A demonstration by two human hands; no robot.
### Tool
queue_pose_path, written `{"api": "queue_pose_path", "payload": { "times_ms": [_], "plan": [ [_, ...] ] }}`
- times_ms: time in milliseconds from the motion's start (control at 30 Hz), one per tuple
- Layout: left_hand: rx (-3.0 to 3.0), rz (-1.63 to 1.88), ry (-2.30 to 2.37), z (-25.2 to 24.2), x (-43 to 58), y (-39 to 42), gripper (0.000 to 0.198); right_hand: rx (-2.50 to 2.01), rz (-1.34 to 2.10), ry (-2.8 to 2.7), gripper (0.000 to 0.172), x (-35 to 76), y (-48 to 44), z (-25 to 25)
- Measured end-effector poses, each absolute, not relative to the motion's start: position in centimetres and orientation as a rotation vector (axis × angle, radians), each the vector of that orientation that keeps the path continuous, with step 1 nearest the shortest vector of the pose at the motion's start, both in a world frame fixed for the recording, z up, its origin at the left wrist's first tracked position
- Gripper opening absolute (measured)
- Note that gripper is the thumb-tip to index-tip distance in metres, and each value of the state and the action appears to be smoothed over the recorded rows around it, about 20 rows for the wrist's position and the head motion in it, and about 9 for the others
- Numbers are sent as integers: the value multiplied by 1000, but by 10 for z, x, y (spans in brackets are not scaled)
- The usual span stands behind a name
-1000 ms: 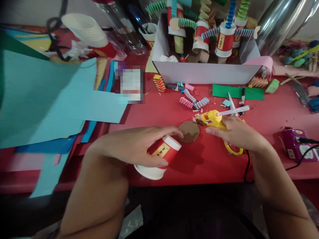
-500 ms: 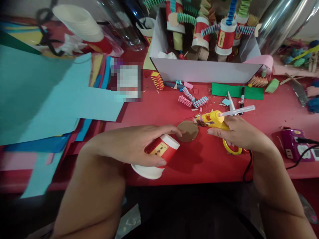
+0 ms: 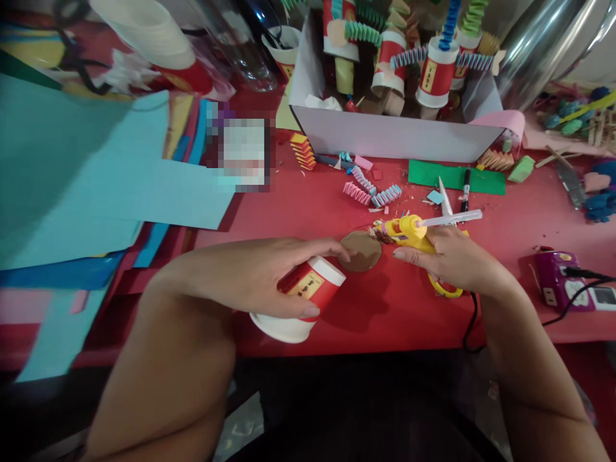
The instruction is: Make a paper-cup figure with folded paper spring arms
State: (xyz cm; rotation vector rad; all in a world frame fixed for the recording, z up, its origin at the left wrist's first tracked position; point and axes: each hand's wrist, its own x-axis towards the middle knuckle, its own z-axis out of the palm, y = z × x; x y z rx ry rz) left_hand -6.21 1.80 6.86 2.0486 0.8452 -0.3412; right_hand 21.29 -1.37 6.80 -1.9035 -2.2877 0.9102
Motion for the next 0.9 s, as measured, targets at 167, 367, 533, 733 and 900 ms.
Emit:
{"api": "queue_pose_path", "payload": {
  "times_ms": [167, 367, 533, 733, 900],
  "plan": [
    [2015, -403, 884, 76, -59, 18, 64, -1822, 864, -2307, 46, 213, -17, 67],
    [2009, -391, 870, 72, -61, 19, 63, -1830, 953, -2255, 45, 213, -26, 67],
    [2008, -401, 888, 72, -60, 19, 62, -1885, 1059, -2145, 41, 214, -37, 70],
    [1931, -439, 914, 80, -56, 18, 61, -1886, 1078, -2134, 43, 214, -42, 72],
    [1952, -442, 921, 79, -56, 18, 61, -1893, 994, -2179, 41, 214, -45, 73]
  ]
}}
